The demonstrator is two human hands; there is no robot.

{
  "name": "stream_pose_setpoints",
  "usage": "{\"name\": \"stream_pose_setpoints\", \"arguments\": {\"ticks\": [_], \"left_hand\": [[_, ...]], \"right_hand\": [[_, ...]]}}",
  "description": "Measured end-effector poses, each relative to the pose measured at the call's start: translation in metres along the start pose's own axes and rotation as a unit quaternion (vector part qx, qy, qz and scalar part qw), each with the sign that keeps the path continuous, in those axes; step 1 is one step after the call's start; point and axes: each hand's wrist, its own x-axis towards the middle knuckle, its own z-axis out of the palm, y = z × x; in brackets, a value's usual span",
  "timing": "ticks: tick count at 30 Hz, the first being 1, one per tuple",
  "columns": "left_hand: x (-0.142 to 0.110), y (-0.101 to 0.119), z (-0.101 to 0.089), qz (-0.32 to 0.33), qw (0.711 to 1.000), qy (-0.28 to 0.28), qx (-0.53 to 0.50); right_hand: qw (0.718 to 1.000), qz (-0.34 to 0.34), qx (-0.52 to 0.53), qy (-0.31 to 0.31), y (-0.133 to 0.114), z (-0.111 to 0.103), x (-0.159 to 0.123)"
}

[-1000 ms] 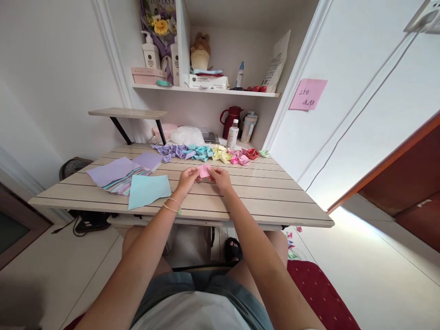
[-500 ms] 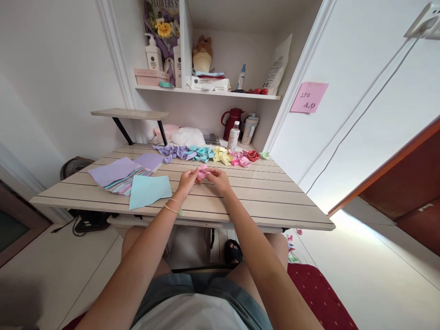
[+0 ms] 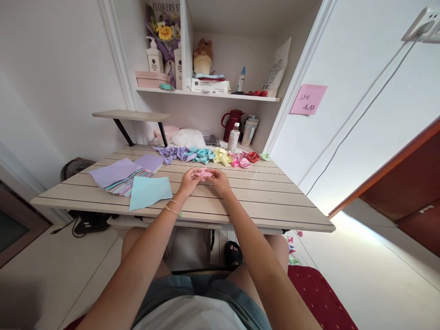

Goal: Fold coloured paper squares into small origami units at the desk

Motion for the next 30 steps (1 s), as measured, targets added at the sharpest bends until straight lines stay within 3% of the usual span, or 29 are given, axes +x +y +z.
{"name": "stream_pose_setpoints", "arguments": {"ticks": [7, 11, 18, 23, 27, 30], "left_hand": [[0.002, -0.004, -0.007, 0.041, 0.995, 0.034, 0.088], [0.002, -0.004, -0.007, 0.038, 0.995, 0.043, 0.086], [0.004, -0.004, -0.004, 0.053, 0.996, 0.012, 0.066], [0.004, -0.008, -0.009, 0.059, 0.992, 0.022, 0.108], [0.003, -0.010, -0.011, 0.069, 0.984, 0.036, 0.161], [0.003, -0.011, -0.012, 0.074, 0.982, 0.032, 0.171]], "right_hand": [[0.983, -0.074, -0.170, 0.005, 0.003, -0.002, 0.001], [0.973, -0.096, -0.208, 0.003, 0.003, -0.003, 0.001], [0.999, -0.028, -0.029, -0.036, 0.007, -0.002, 0.002], [0.999, -0.004, 0.044, -0.011, 0.005, 0.000, 0.001], [0.997, -0.029, -0.075, -0.003, 0.006, 0.000, -0.001], [0.980, -0.048, -0.193, -0.004, 0.006, 0.001, -0.002]]}}
